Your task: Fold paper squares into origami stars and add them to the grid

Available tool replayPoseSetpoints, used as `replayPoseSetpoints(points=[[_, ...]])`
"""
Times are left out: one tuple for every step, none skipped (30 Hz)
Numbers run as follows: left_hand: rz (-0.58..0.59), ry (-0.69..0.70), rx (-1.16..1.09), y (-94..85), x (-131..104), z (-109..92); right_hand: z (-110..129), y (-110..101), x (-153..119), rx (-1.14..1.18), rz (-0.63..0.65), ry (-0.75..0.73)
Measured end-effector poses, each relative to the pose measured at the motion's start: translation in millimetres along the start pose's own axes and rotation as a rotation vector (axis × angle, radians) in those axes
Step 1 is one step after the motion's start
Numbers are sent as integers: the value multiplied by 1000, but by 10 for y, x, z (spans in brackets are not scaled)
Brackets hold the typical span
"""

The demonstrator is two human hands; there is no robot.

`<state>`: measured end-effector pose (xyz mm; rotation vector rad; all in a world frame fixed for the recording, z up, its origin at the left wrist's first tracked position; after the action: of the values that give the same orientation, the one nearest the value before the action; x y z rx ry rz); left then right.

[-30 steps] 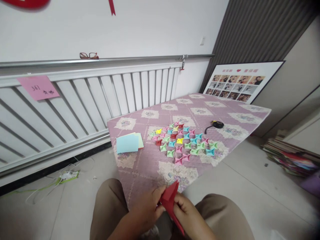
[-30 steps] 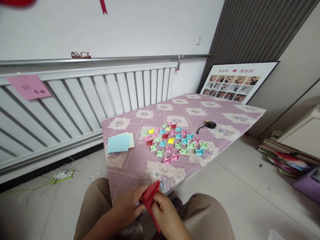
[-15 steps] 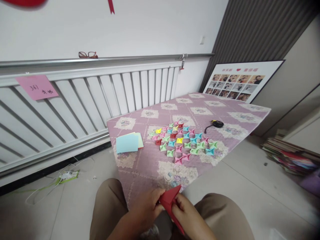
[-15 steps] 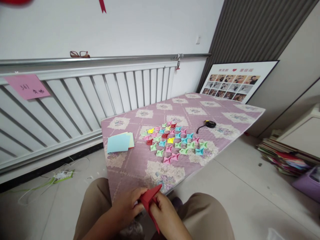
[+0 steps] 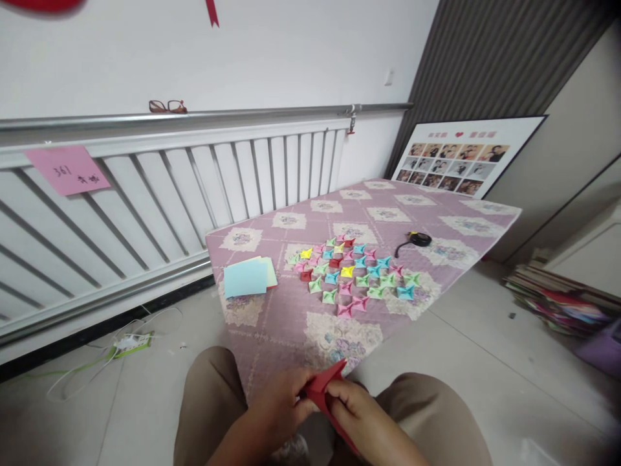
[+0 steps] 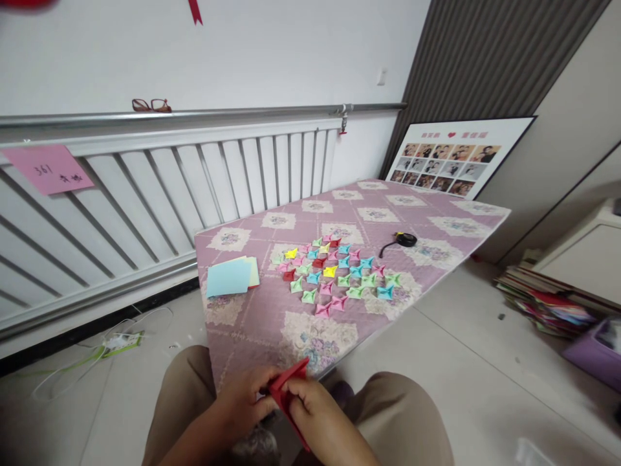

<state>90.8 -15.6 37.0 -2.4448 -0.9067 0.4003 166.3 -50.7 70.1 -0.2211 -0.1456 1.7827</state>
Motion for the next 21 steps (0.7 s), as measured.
replayPoseSetpoints(points=[[-4,-2,-7,-5,-2,-1,-7,-10,-2,-14,-6,17],[-12,-4,-16,-12,-4,1,-24,-27,-4,-28,-22,37],[-23,-9,-24,-22,-6,9,-41,-46,-7,-39,-40,54],[-31,-19,-34,-29,-8,22,-55,-59,-9,-46,-53,63],[-38,-27,-45,-33,-9,37,-64,-65,-9,-47,-60,67],[-47,-33,-56,-37,-11,50,-73,-70,-9,-47,-65,72],[-57,-36,-64,-42,-12,62,-80,-74,-8,-43,-70,77],[-68,-35,-74,-45,-13,71,-85,-77,-6,-37,-72,83],[-82,-32,-87,-51,-14,78,-86,-79,-4,-31,-73,88],[-97,-27,-104,-58,-15,83,-85,-77,-1,-24,-69,91],[-104,-21,-122,-59,-15,85,-80,-74,2,-18,-61,90],[-104,-16,-145,-56,-15,86,-73,-67,5,-13,-48,86],[-97,-12,-172,-51,-15,84,-64,-62,7,-11,-36,79],[-83,-6,-203,-46,-17,76,-54,-61,9,-14,-26,71],[-60,4,-233,-36,-20,61,-45,-64,10,-21,-20,63],[-33,16,-257,-29,-27,41,-37,-72,10,-34,-19,56],[-9,28,-275,-27,-35,18,-30,-83,11,-52,-22,51],[7,43,-279,-33,-46,-6,-24,-93,12,-74,-24,48],[17,57,-268,-42,-56,-28,-19,-100,13,-98,-24,48],[18,64,-242,-54,-64,-40,-14,-101,16,-120,-20,48],[13,55,-199,-65,-68,-35,-9,-97,19,-137,-13,47]])
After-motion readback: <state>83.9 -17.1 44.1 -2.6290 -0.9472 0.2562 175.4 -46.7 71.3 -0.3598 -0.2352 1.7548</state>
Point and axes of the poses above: each hand's wrist, its own x-axis towards the middle knuckle, its own y-axis out of the palm, z = x × y, the point moved 9 cm from there along x, towards the middle knuckle
